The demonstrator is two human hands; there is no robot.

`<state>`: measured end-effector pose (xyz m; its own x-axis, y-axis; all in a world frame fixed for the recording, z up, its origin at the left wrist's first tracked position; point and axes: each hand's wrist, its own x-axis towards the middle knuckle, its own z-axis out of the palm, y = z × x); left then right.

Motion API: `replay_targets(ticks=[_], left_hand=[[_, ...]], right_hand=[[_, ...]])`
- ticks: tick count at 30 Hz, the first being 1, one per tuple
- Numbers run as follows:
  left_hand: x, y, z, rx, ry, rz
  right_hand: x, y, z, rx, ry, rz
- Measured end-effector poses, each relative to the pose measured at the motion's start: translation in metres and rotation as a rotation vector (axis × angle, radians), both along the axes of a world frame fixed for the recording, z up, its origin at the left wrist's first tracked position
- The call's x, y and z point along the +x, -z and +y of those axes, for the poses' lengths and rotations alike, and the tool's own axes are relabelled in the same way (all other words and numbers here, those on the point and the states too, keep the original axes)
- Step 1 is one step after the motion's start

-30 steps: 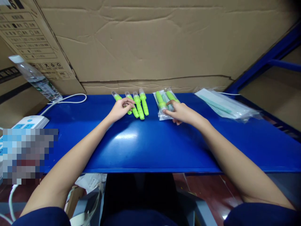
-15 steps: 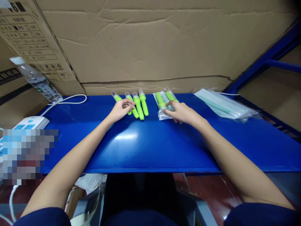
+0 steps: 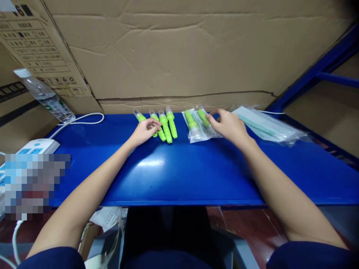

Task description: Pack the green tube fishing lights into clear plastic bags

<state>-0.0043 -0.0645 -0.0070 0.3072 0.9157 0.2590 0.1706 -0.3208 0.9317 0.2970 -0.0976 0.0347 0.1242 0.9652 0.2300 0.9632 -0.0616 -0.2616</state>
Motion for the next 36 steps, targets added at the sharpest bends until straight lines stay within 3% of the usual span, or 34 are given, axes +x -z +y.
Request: replay_targets(ticks=[3, 7, 14, 26, 36], left_hand=[[0.0, 0.001, 0.001, 0.012, 0.008, 0.011], [0.001, 0.002, 0.001, 0.03, 0.01, 0.027], [0.001, 0.003, 0.003, 0.064, 0.016, 0.052], [-0.002, 0.005, 0.005, 0.066, 0.016, 0.093], [-0.002, 0.005, 0.005, 0.072, 0.026, 0.093]], right_hand=[[0.026, 0.002, 0.012, 0.115, 0.115, 0.072], [0.068, 0.012, 0.022, 0.134, 0.268, 0.078], [0.112, 0.034, 0.029, -0.158, 0.474, 0.041], [0.11, 0.04, 0.044, -0.223, 0.586, -0.028], [0.097, 0.03, 0.04, -0.247, 0.496, -0.072]])
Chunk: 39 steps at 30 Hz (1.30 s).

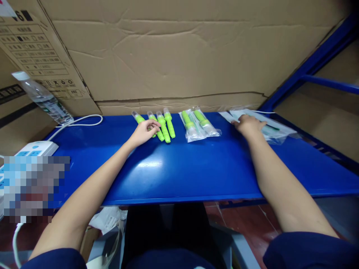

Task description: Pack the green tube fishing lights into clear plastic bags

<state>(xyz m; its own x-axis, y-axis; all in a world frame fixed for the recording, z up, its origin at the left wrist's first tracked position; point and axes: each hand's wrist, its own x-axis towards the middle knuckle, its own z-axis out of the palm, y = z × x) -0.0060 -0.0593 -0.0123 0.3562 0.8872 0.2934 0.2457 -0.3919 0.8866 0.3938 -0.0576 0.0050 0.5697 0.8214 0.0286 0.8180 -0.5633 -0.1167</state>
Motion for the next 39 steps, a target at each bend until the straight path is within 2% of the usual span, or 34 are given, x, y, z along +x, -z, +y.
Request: replay_targets(ticks=[10, 14, 18, 23, 27, 29, 32, 35, 39], left_hand=[[0.0, 0.001, 0.0, 0.004, 0.019, -0.001], [-0.002, 0.001, -0.001, 0.013, 0.031, -0.015], [-0.002, 0.002, -0.001, 0.007, 0.031, 0.003], [-0.001, 0.005, -0.002, 0.019, 0.069, -0.025], [0.0, 0.008, -0.002, 0.027, 0.097, -0.036], [-0.001, 0.009, -0.002, 0.019, 0.124, -0.045], [-0.002, 0.007, -0.005, -0.009, 0.18, -0.054], [-0.001, 0.0, -0.012, 0.027, 0.183, 0.015], [0.002, -0.009, -0.021, 0.117, 0.184, 0.084]], right_hand=[[-0.016, -0.01, -0.009, 0.08, -0.102, -0.072], [-0.027, -0.016, -0.01, 0.214, -0.208, -0.186], [-0.051, -0.02, -0.014, 0.472, -0.424, -0.309], [-0.096, -0.018, -0.035, 0.912, -0.783, -0.323], [-0.133, -0.007, -0.059, 1.104, -1.116, -0.281], [-0.146, 0.0, -0.067, 1.085, -1.287, -0.243], [-0.156, 0.009, -0.073, 0.912, -1.453, -0.147], [-0.156, 0.015, -0.07, 0.753, -1.484, 0.028], [-0.153, 0.019, -0.06, 0.697, -1.448, 0.204]])
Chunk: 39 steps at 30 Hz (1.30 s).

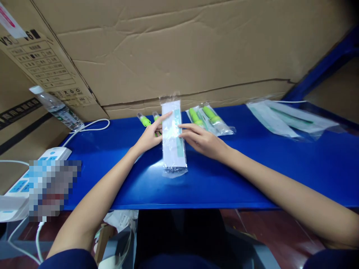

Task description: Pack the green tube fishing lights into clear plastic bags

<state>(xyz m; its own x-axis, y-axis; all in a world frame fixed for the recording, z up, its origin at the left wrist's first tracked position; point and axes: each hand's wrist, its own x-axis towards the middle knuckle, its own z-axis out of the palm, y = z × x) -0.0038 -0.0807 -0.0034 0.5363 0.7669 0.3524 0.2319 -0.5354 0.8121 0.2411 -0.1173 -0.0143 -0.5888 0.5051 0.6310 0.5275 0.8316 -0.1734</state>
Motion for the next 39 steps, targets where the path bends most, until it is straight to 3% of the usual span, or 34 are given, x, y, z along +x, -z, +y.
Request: replay_targets(ticks=[6, 9, 14, 20, 25, 30, 33, 39], left_hand=[[0.003, -0.006, -0.001, -0.063, -0.16, -0.077], [0.003, -0.007, 0.003, -0.122, -0.156, -0.158], [-0.002, -0.003, 0.011, -0.084, -0.197, -0.197], [-0.017, 0.01, 0.033, -0.034, -0.449, -0.226], [-0.029, 0.016, 0.042, 0.068, -0.705, -0.13], [-0.028, 0.016, 0.04, -0.065, -0.955, 0.004], [-0.025, 0.016, 0.038, -0.044, -0.981, 0.065], [-0.027, 0.017, 0.037, 0.105, -0.888, 0.147]], right_hand=[[0.001, 0.005, 0.007, -0.009, -0.026, 0.038], [-0.003, 0.007, 0.006, -0.04, -0.043, 0.019], [-0.005, 0.017, 0.011, -0.151, -0.01, 0.041], [0.002, 0.029, 0.02, -0.223, 0.015, -0.068], [0.003, 0.029, 0.019, -0.242, 0.014, -0.18], [0.001, 0.021, 0.015, -0.188, 0.034, -0.204], [-0.002, 0.014, 0.01, -0.145, 0.061, -0.23], [-0.008, 0.0, -0.004, -0.195, 0.026, -0.195]])
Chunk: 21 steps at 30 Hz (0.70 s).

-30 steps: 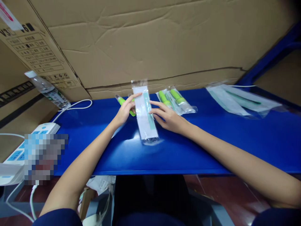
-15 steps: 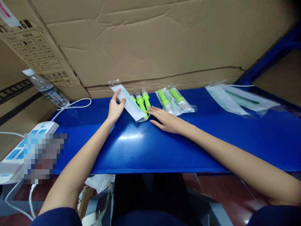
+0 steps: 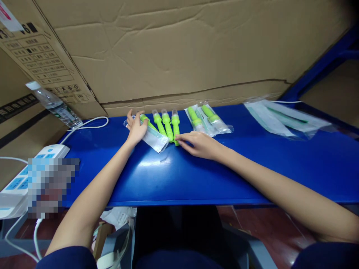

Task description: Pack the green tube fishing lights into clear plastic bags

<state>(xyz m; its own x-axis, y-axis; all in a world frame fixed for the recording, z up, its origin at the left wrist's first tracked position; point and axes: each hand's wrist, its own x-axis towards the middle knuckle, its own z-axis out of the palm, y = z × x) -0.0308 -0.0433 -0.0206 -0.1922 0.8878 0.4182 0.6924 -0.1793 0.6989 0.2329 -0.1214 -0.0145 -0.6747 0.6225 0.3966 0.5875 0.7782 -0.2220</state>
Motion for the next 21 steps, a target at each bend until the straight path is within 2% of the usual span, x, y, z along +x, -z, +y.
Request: replay_targets(ticks=[3, 6, 11, 15, 21], left_hand=[[-0.001, -0.001, -0.003, 0.02, 0.04, 0.091], [0.0, -0.004, -0.009, 0.049, 0.12, 0.215], [0.001, -0.007, -0.014, 0.082, 0.233, 0.364], [0.001, -0.006, -0.012, 0.107, 0.279, 0.41], [-0.002, -0.005, -0.008, 0.141, 0.322, 0.418]], right_hand=[[0.001, -0.003, -0.004, -0.044, -0.035, 0.085], [0.002, -0.001, -0.001, 0.022, -0.036, 0.134], [0.006, 0.012, 0.013, 0.077, -0.057, 0.051], [0.005, 0.016, 0.014, 0.046, -0.051, -0.002], [-0.001, 0.008, 0.003, 0.089, -0.054, -0.026]])
